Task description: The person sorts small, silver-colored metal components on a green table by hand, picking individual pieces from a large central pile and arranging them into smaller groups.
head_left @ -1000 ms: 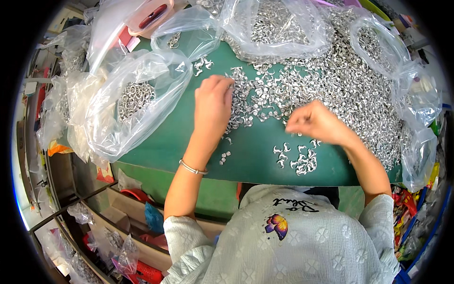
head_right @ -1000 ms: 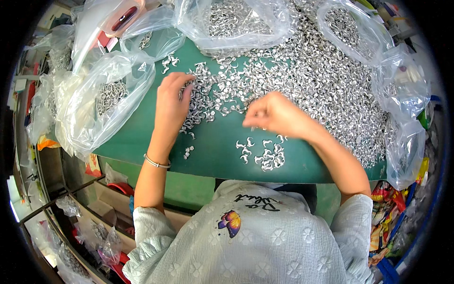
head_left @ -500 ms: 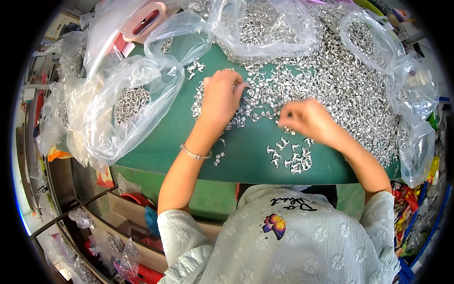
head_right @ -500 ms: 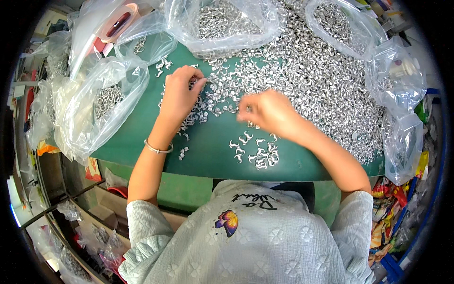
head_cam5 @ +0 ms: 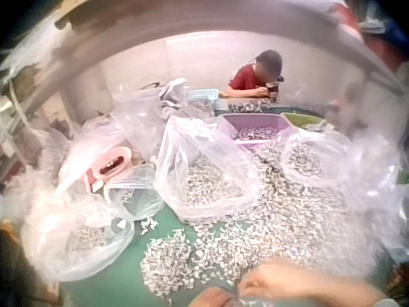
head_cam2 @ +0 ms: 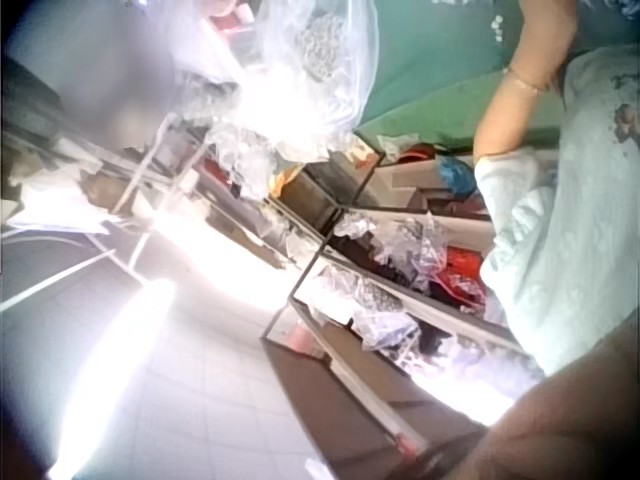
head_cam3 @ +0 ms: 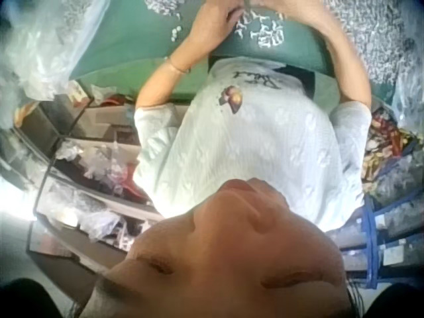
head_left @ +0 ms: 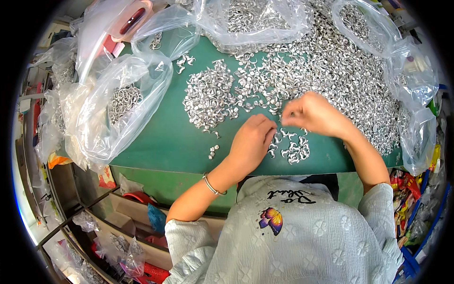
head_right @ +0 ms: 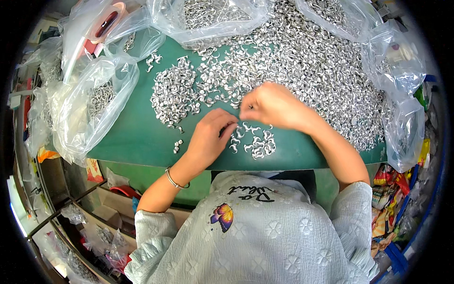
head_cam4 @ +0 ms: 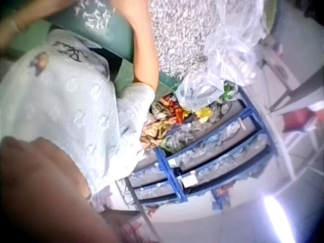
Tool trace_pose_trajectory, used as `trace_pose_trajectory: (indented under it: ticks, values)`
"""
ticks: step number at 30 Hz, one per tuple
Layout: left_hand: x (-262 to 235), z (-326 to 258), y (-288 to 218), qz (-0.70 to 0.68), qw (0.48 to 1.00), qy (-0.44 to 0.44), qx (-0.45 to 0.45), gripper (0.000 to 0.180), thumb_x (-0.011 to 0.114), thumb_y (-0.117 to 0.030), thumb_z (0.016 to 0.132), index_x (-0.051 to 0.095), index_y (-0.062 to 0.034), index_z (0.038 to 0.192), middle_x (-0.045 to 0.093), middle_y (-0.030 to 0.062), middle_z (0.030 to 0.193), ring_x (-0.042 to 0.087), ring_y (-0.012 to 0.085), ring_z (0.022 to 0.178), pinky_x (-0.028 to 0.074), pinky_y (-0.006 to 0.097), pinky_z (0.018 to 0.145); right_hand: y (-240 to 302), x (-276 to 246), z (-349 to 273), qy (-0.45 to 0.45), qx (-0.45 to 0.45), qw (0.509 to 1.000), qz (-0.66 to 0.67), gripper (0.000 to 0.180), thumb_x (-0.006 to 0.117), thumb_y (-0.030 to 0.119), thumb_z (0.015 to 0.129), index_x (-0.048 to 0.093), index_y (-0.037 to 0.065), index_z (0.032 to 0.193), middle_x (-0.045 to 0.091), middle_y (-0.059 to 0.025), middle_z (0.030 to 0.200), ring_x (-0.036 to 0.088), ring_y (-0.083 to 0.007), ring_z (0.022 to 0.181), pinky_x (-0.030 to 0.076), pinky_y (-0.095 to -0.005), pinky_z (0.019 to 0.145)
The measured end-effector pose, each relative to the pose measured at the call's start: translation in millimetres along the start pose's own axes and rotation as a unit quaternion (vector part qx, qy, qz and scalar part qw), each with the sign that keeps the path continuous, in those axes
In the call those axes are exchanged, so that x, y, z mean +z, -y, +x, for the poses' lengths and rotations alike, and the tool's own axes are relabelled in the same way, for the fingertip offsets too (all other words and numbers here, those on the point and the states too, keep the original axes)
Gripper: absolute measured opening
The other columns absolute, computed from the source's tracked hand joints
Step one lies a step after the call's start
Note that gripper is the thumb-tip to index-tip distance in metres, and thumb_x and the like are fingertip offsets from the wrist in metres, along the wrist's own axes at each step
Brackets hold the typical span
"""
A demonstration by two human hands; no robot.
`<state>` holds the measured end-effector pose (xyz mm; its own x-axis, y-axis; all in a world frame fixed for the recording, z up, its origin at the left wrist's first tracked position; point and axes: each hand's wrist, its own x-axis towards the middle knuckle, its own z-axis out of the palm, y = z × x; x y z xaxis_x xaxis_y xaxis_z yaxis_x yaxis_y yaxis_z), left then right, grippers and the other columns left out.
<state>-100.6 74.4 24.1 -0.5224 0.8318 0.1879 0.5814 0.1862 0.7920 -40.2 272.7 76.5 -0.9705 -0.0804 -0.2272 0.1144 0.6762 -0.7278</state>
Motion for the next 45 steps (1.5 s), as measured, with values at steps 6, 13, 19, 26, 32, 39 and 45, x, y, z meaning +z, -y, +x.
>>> trace_pose_trajectory:
  ticks: [6, 13, 19, 26, 32, 39, 45]
  values:
    - [-6.0, -3.0, -11.2, -0.024, 0.998, -0.034, -0.048, 0.024, 0.059, 0.006, 0.083, 0.061, 0.0003, 0.106, 0.059, 0.0139, 0.097, 0.059, 0.0310, 0.082, 0.049, 0.038, 0.073, 3.0, 2.4, -27.4, -0.021, 0.092, 0.987, -0.134, 0.021, 0.075, 0.029, 0.076, 0.067, 0.010, 0.082, 0.062, -0.0106, 0.061, 0.063, -0.0305, 0.062, 0.047, -0.0419, 0.058]
    - [2.4, -11.6, -19.4, 0.045, 0.997, 0.055, 0.023, 0.035, 0.054, 0.013, 0.077, 0.060, 0.0009, 0.110, 0.056, 0.0155, 0.106, 0.054, 0.0325, 0.096, 0.045, 0.039, 0.084, -2.8, 15.9, -36.2, -0.031, 0.022, 0.993, -0.111, 0.008, 0.070, 0.016, 0.079, 0.067, 0.012, 0.084, 0.064, -0.0106, 0.065, 0.064, -0.0303, 0.066, 0.049, -0.0422, 0.060]
    - [-4.0, 20.6, -4.5, 0.159, 0.983, 0.003, 0.090, 0.029, 0.068, -0.004, 0.077, 0.061, -0.0062, 0.106, 0.054, 0.0096, 0.109, 0.051, 0.0290, 0.100, 0.041, 0.041, 0.083, -5.5, 14.0, -19.4, -0.097, 0.007, 0.982, -0.163, 0.020, 0.069, 0.024, 0.082, 0.063, 0.012, 0.098, 0.063, -0.0111, 0.064, 0.063, -0.0318, 0.063, 0.048, -0.0435, 0.056]
    - [-14.3, 67.6, 28.5, 0.239, 0.966, -0.010, 0.100, 0.023, 0.069, -0.008, 0.078, 0.059, -0.0065, 0.098, 0.052, 0.0076, 0.106, 0.050, 0.0269, 0.098, 0.038, 0.038, 0.078, -52.1, -3.8, -4.5, -0.239, 0.020, 0.926, -0.291, 0.012, 0.061, 0.026, 0.087, 0.061, 0.014, 0.089, 0.063, -0.0104, 0.063, 0.064, -0.0309, 0.059, 0.048, -0.0434, 0.052]
    - [-15.6, 73.1, 20.6, 0.208, 0.971, -0.071, 0.092, 0.028, 0.068, -0.005, 0.078, 0.061, -0.0064, 0.105, 0.054, 0.0079, 0.107, 0.052, 0.0271, 0.098, 0.038, 0.039, 0.080, -51.7, -31.7, -14.6, -0.292, 0.107, 0.925, -0.216, 0.013, 0.065, 0.024, 0.086, 0.065, 0.014, 0.094, 0.063, -0.0105, 0.061, 0.063, -0.0310, 0.059, 0.048, -0.0428, 0.055]
    - [15.5, 93.7, 8.7, 0.222, 0.970, -0.044, 0.091, 0.026, 0.070, -0.012, 0.080, 0.062, -0.0068, 0.104, 0.057, 0.0066, 0.102, 0.053, 0.0247, 0.096, 0.037, 0.038, 0.080, -49.0, -14.4, 4.0, -0.261, 0.022, 0.934, -0.242, 0.014, 0.067, 0.025, 0.084, 0.066, 0.014, 0.093, 0.063, -0.0115, 0.064, 0.062, -0.0315, 0.061, 0.047, -0.0427, 0.055]
    - [16.3, 107.3, 12.0, 0.228, 0.969, -0.026, 0.095, 0.019, 0.070, -0.009, 0.078, 0.065, -0.0062, 0.095, 0.059, 0.0059, 0.096, 0.055, 0.0248, 0.093, 0.038, 0.038, 0.078, -55.2, -35.7, -11.7, -0.302, 0.142, 0.920, -0.205, 0.011, 0.065, 0.024, 0.086, 0.067, 0.016, 0.092, 0.064, -0.0118, 0.065, 0.063, -0.0326, 0.062, 0.048, -0.0441, 0.056]
